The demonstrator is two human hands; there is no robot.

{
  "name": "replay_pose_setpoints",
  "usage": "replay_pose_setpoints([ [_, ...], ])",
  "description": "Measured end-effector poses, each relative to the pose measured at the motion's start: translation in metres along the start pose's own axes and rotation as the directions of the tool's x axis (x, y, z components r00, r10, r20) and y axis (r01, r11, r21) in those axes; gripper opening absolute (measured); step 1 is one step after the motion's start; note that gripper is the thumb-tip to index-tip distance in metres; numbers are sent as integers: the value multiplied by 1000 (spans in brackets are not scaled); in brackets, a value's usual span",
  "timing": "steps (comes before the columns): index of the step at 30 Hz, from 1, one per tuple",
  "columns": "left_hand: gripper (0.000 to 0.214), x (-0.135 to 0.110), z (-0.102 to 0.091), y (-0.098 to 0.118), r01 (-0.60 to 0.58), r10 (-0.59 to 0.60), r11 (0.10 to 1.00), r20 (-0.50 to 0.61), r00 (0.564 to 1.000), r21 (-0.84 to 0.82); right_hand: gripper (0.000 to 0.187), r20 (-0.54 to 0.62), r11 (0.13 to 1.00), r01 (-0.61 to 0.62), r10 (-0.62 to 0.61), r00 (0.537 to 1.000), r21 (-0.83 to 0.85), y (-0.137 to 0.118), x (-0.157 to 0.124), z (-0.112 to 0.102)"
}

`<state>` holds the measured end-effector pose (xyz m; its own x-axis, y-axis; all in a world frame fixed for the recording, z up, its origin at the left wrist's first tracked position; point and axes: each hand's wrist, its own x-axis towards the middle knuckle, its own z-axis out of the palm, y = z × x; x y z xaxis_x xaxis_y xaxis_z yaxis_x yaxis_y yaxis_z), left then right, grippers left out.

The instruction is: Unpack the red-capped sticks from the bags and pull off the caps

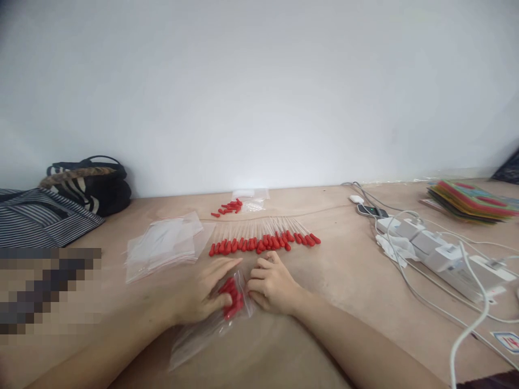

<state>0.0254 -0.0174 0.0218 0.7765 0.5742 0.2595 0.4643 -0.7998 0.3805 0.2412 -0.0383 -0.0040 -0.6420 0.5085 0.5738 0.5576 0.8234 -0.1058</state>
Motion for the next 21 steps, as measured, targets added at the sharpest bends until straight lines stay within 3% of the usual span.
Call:
replay_pose_setpoints([
  [3, 86, -26, 4, 14, 76, -76, 997, 39, 996, -19, 15, 148, 978, -120, 95, 984, 169, 1, -2, -5],
  [7, 79, -46, 16, 16, 147, -146, 987, 28, 989, -62, 18, 277, 901, -318, 239, 931, 293, 0, -1, -5],
  [11, 68, -37, 20, 10, 128, -128, 985, 3, 992, -112, 17, 316, 842, -448, 355, 880, 301, -1, -1, -2],
  [16, 60, -14, 14, 3, 46, -46, 988, 5, 999, -148, 24, 298, 802, -463, 369, 880, 376, 7, -4, -3],
  [21, 59, -6, 10, 1, 47, -45, 985, 16, 999, -165, 24, 286, 820, -415, 319, 903, 394, 12, -8, -6],
])
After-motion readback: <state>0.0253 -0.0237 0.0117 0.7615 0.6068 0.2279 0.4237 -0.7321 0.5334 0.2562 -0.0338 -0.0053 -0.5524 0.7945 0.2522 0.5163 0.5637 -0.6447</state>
